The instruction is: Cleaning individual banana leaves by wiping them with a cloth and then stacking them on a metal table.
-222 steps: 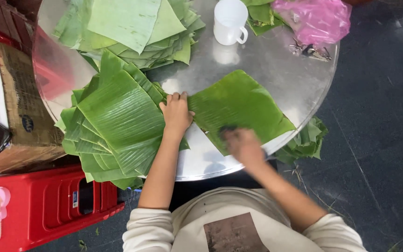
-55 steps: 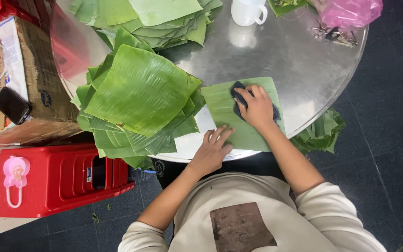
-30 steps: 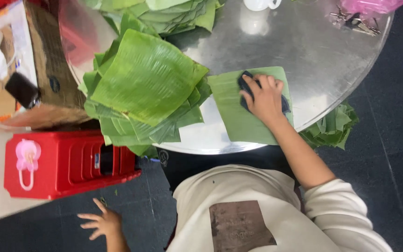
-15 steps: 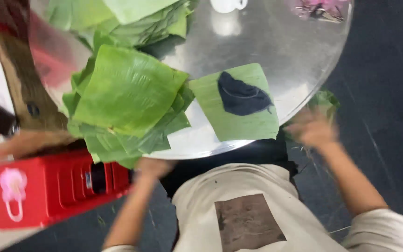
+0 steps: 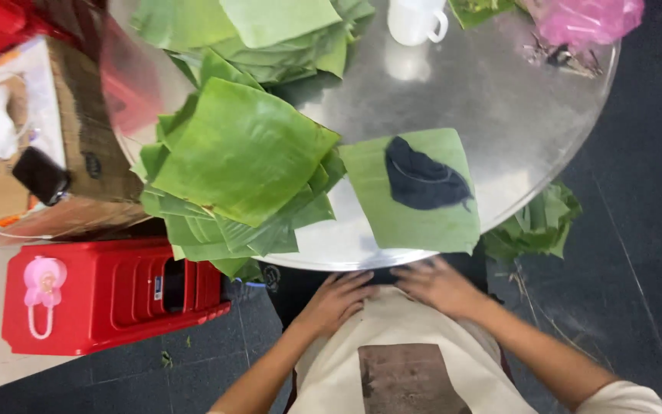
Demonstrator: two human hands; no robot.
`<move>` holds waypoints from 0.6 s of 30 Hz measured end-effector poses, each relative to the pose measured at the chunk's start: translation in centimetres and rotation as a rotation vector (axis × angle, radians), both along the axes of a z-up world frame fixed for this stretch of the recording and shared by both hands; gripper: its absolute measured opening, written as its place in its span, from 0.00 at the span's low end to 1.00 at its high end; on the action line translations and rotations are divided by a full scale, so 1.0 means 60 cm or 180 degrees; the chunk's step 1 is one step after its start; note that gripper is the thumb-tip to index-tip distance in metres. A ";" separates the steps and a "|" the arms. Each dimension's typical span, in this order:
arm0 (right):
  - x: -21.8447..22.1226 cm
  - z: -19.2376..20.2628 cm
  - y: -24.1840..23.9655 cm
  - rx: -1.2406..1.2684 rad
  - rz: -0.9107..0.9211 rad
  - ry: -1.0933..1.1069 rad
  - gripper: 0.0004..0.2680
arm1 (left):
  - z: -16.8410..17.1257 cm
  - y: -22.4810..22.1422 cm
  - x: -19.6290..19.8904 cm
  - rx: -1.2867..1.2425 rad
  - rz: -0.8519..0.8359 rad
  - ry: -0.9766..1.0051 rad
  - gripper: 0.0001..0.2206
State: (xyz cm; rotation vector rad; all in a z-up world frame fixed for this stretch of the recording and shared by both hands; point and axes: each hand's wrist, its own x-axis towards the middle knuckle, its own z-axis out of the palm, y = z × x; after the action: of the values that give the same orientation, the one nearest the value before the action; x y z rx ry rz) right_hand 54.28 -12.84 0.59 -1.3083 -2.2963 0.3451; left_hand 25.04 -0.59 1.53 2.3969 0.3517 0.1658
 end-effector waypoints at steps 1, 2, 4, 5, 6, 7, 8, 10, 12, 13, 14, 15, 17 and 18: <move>0.040 -0.014 -0.010 0.0045 0.0049 -0.0005 0.11 | 0.021 0.019 -0.003 0.0045 0.0049 -0.0005 0.20; 0.082 -0.029 -0.017 0.0064 -0.0565 -0.0090 0.10 | 0.042 0.039 -0.004 0.0425 0.0490 0.0331 0.22; 0.200 -0.149 -0.099 0.0080 -0.1262 -0.0157 0.11 | 0.054 0.109 -0.076 0.0809 0.0854 0.0669 0.26; 0.290 -0.220 -0.196 -0.1484 -0.2479 -0.2025 0.11 | 0.040 0.136 -0.153 0.0546 0.1239 0.1895 0.28; 0.388 -0.256 -0.292 -0.3072 -0.3571 -0.3945 0.13 | 0.023 0.163 -0.230 0.0267 0.1604 0.3123 0.29; 0.460 -0.289 -0.400 -0.3072 -0.3581 -0.3950 0.13 | -0.030 0.161 -0.300 0.0268 0.1599 0.3114 0.29; 0.529 -0.318 -0.478 -0.2658 -0.4236 -0.2715 0.14 | -0.051 0.170 -0.389 -0.0137 0.2137 0.4908 0.32; 0.605 -0.306 -0.467 -0.2203 -0.4639 -0.1472 0.16 | -0.033 0.152 -0.450 -0.0699 0.2621 0.6765 0.35; 0.522 -0.254 -0.452 0.0019 -0.4217 0.0759 0.07 | -0.007 0.136 -0.395 -0.1172 0.1716 0.4462 0.27; 0.469 -0.184 -0.341 0.0053 -0.4221 0.0734 0.07 | 0.031 0.139 -0.267 -0.1168 0.1708 0.4423 0.27; 0.388 -0.080 -0.230 0.0693 -0.4068 0.0280 0.04 | 0.115 0.141 -0.164 -0.1463 0.1463 0.3063 0.22; 0.283 0.057 -0.154 0.1232 -0.3848 -0.0178 0.03 | 0.232 0.122 -0.108 -0.1735 0.1212 0.1739 0.21; 0.198 0.110 -0.008 0.1308 -0.3356 0.0196 0.02 | 0.231 0.122 -0.012 -0.1124 0.1214 0.0861 0.15; 0.147 0.153 0.068 0.1424 -0.2860 0.0591 0.05 | 0.235 0.129 0.039 -0.0462 0.1180 -0.0028 0.10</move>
State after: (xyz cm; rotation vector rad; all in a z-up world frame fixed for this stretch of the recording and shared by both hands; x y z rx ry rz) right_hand 63.10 -8.75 9.78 -1.7774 -1.3220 -0.3197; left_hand 27.40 7.18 15.64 2.1682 0.7760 0.3071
